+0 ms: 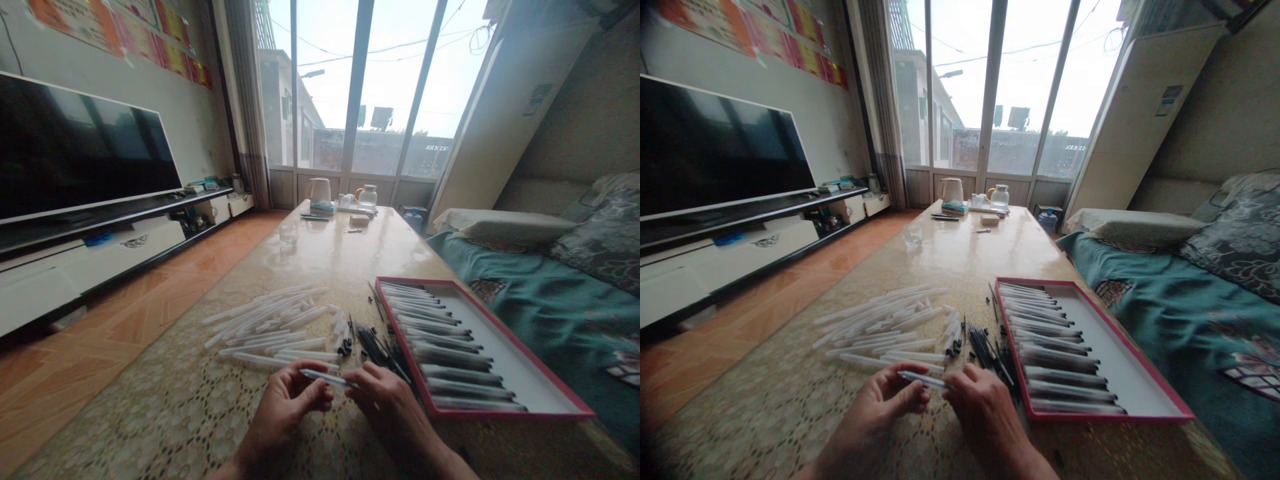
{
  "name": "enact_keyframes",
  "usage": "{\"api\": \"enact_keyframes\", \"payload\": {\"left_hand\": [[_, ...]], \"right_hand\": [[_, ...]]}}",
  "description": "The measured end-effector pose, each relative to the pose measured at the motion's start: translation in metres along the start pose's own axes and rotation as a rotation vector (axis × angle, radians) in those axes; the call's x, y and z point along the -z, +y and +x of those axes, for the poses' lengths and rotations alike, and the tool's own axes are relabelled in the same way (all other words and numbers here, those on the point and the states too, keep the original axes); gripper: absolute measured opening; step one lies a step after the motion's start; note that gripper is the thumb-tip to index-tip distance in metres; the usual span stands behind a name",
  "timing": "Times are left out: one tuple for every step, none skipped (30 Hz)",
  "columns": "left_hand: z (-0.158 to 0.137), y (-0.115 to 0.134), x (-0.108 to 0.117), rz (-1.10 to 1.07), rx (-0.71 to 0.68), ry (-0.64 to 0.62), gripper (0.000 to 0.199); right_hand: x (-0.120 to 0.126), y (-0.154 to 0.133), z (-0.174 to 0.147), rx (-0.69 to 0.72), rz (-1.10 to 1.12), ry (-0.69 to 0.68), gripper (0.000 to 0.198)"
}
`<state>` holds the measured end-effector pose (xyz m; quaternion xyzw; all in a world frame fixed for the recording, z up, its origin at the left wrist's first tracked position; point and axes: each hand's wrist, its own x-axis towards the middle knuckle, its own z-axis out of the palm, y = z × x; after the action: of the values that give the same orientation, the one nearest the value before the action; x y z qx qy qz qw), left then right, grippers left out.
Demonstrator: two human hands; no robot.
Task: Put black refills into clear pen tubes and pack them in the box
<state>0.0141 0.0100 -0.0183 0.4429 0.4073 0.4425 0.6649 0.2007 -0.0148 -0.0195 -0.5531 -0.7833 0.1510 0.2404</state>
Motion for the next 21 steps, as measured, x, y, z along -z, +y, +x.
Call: {"api": "enact_keyframes", "payload": {"left_hand": [[-0.002, 0.002, 0.000, 0.014, -0.016, 0.049, 0.030], [-0.004, 0.004, 0.000, 0.033, -0.037, 0.102, 0.036], [-0.008, 0.008, -0.001, 0.062, -0.060, 0.146, 0.040], [-0.011, 0.013, -0.001, 0.105, -0.077, 0.165, 0.042], [-0.015, 0.019, -0.003, 0.155, -0.084, 0.154, 0.041], [-0.018, 0.026, -0.005, 0.207, -0.084, 0.116, 0.039], [-0.020, 0.033, -0.007, 0.260, -0.071, 0.052, 0.035], [-0.019, 0.040, -0.009, 0.317, -0.062, -0.025, 0.032], [-0.016, 0.046, -0.011, 0.378, -0.077, -0.092, 0.027], [-0.009, 0.051, -0.013, 0.460, -0.111, -0.157, 0.022], [0.000, 0.055, -0.014, 0.572, -0.161, -0.197, 0.017], [0.013, 0.057, -0.015, 0.708, -0.259, -0.177, 0.014], [0.028, 0.057, -0.015, 0.847, -0.386, -0.139, 0.013], [0.043, 0.056, -0.015, 0.887, -0.430, -0.112, 0.013], [0.059, 0.053, -0.014, 0.908, -0.448, -0.099, 0.013], [0.073, 0.049, -0.014, 0.928, -0.463, -0.089, 0.013], [0.085, 0.044, -0.015, 0.948, -0.474, -0.090, 0.013], [0.094, 0.039, -0.016, 0.968, -0.478, -0.099, 0.015], [0.101, 0.034, -0.017, 0.984, -0.481, -0.109, 0.019], [0.105, 0.029, -0.020, 0.998, -0.483, -0.115, 0.024], [0.107, 0.024, -0.022, 1.006, -0.486, -0.116, 0.029]], "right_hand": [[0.000, 0.002, 0.000, -0.008, -0.001, 0.005, 0.024], [-0.001, 0.003, 0.000, -0.016, 0.006, 0.020, 0.024], [0.000, 0.004, 0.000, -0.027, 0.017, 0.047, 0.025], [0.000, 0.005, -0.001, -0.041, 0.029, 0.079, 0.025], [0.001, 0.005, -0.001, -0.056, 0.037, 0.110, 0.024], [0.001, 0.005, -0.001, -0.074, 0.045, 0.138, 0.024], [0.002, 0.005, -0.002, -0.097, 0.053, 0.166, 0.024], [0.002, 0.004, -0.002, -0.121, 0.061, 0.190, 0.024], [0.003, 0.005, -0.002, -0.143, 0.071, 0.212, 0.024], [0.003, 0.005, -0.002, -0.159, 0.084, 0.231, 0.024], [0.003, 0.006, -0.002, -0.172, 0.098, 0.247, 0.024], [0.003, 0.007, -0.001, -0.183, 0.110, 0.261, 0.024], [0.003, 0.008, -0.001, -0.194, 0.118, 0.272, 0.025], [0.003, 0.010, -0.001, -0.205, 0.123, 0.283, 0.025], [0.003, 0.011, -0.001, -0.213, 0.125, 0.296, 0.025], [0.004, 0.012, -0.001, -0.221, 0.124, 0.306, 0.025], [0.004, 0.012, 0.000, -0.228, 0.123, 0.314, 0.025], [0.005, 0.013, 0.000, -0.231, 0.123, 0.320, 0.025], [0.005, 0.013, 0.000, -0.234, 0.122, 0.324, 0.025], [0.006, 0.013, 0.000, -0.236, 0.122, 0.326, 0.025], [0.006, 0.014, 0.001, -0.236, 0.121, 0.326, 0.025]]}}
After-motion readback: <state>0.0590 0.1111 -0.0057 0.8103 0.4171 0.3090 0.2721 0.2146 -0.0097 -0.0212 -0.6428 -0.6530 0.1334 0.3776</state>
